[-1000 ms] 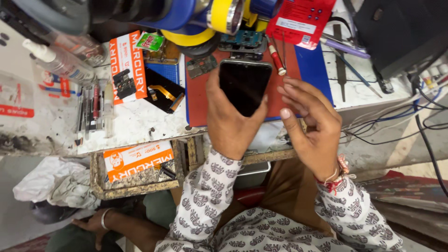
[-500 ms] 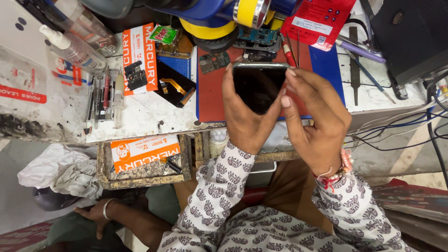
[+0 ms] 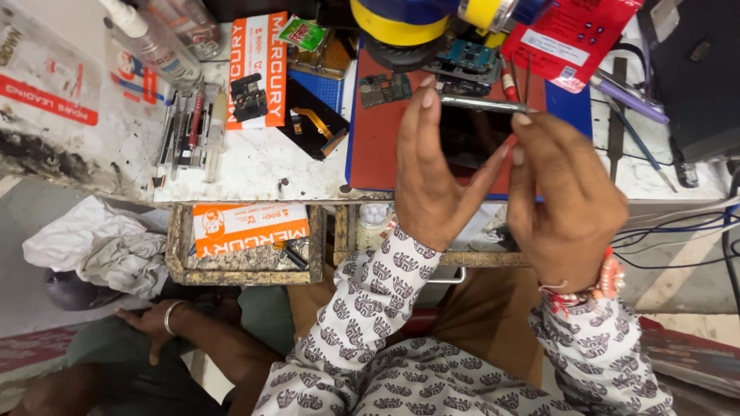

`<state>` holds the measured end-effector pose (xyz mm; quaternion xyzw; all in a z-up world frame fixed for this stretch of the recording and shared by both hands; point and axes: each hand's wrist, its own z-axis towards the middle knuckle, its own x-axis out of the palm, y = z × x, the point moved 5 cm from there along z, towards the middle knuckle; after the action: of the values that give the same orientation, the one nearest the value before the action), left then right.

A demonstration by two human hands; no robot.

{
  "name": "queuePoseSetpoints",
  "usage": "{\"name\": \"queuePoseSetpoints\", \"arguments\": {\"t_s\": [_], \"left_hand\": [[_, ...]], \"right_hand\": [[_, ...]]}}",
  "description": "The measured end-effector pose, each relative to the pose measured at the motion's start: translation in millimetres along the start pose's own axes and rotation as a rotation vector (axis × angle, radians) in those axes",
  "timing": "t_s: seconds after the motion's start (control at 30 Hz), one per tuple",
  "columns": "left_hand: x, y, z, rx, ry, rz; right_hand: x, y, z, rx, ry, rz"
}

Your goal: The person uses tweezers to peel off tape and manipulate small internal components of a disassembled mobile phone on a workbench.

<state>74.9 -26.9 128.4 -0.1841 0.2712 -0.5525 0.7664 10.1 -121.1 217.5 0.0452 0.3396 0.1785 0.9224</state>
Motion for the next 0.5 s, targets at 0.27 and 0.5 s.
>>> {"name": "queuePoseSetpoints", "arguments": {"t_s": [0.27,0.5], "left_hand": [[-14,-8,6,0.100,0.069,0.005],[-18,-12,9,0.090,0.115,0.043]], "right_hand": [[-6,-18,14,0.108,0.158,0.281],[-5,-27,22,0.019,0.221,0.353]]}}
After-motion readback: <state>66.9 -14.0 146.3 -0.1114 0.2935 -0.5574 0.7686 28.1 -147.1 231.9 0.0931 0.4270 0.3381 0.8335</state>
